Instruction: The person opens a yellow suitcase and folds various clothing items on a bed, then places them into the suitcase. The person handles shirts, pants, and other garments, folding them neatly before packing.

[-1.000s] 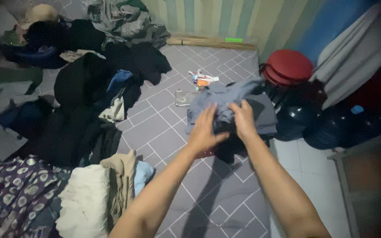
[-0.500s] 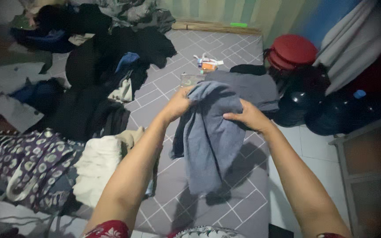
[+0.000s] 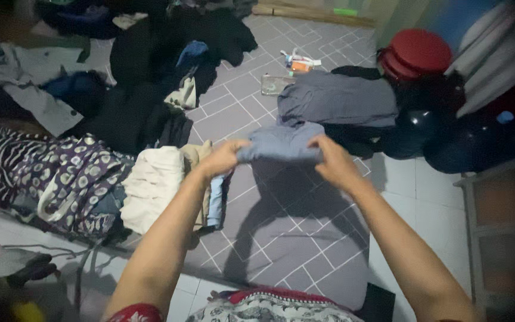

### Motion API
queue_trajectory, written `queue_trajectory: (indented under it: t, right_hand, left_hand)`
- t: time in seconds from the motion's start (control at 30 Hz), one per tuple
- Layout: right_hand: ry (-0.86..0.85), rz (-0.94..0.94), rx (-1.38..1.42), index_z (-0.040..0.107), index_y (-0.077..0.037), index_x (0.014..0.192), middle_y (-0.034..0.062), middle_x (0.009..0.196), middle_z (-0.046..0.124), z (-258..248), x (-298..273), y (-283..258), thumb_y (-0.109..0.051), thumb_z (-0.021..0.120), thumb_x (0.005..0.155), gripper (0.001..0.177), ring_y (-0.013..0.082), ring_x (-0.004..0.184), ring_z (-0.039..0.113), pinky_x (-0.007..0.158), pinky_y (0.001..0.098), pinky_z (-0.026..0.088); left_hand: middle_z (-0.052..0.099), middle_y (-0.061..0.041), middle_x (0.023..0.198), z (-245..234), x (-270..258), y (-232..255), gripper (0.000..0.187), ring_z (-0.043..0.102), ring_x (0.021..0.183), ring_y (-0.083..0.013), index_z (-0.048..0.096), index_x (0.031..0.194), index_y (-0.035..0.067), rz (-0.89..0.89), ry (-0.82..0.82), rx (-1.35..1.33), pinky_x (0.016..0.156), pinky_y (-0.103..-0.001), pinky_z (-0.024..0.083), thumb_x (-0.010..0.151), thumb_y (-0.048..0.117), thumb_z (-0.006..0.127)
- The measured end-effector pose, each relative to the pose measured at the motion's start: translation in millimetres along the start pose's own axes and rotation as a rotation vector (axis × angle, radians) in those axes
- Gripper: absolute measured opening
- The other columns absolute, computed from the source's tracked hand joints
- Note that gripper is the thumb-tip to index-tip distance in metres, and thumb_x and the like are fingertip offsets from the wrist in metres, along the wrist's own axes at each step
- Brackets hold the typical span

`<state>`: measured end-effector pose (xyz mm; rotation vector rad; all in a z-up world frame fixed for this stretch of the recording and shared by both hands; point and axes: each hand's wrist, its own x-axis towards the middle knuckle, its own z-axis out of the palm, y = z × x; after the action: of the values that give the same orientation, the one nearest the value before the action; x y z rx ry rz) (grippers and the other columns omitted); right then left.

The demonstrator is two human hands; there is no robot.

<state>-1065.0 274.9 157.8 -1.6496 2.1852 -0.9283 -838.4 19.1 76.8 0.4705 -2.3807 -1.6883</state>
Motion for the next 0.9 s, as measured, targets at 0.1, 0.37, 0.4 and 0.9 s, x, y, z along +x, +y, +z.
queue_trajectory:
  t: [0.1, 0.37, 0.4, 0.9]
  right_hand:
    - [-0.135, -0.127, -0.064, 0.065, -0.006, 0.112, 0.0169, 0.106, 0.066, 51.6, -55.2, 32.2, 0.005, 0.066, 0.064, 0.050, 0.0383, 0.102, 0.065, 0.086, 0.0459, 0.052]
    - [-0.633, 0.099, -0.076, 0.063, -0.009, 0.119, 0.0170, 0.116, 0.061, 203.2, -218.2, 88.6, -0.016, 0.074, 0.082, 0.040, 0.0372, 0.112, 0.059, 0.093, 0.0485, 0.049]
    - [-0.716, 0.201, -0.051, 0.062, -0.011, 0.122, 0.0158, 0.117, 0.060, 208.4, -224.6, 87.4, -0.022, 0.078, 0.081, 0.045, 0.0357, 0.114, 0.059, 0.094, 0.0472, 0.049]
    - [-0.669, 0.616, -0.118, 0.061, -0.006, 0.126, 0.0254, 0.127, 0.067, 269.0, -199.1, 125.8, -0.045, 0.057, 0.100, 0.047, 0.0421, 0.121, 0.062, 0.103, 0.0510, 0.048]
  left_hand:
    - [0.076, -0.003, 0.103, 44.2, -44.5, -76.1, 0.025, 0.064, 0.095, -0.0087, 0.073, 0.111, 0.003, 0.087, -0.180, 0.007, 0.088, -0.030, 0.055, 0.095, 0.023, 0.073]
    - [0.078, -0.014, 0.106, 193.1, -184.2, -192.2, 0.041, 0.068, 0.095, -0.0253, 0.073, 0.118, 0.006, -0.287, -0.446, 0.052, 0.088, -0.041, 0.055, 0.085, 0.030, 0.078]
    - [0.077, -0.014, 0.107, 200.1, -190.9, -196.5, 0.041, 0.069, 0.096, -0.0254, 0.072, 0.118, 0.006, -0.258, -0.449, 0.078, 0.090, -0.041, 0.054, 0.088, 0.033, 0.076]
    - [0.057, -0.019, 0.132, 223.0, -173.5, -157.6, 0.062, 0.052, 0.126, -0.0385, 0.056, 0.140, 0.012, -0.182, 0.025, 0.697, 0.103, -0.049, 0.046, 0.082, 0.025, 0.075]
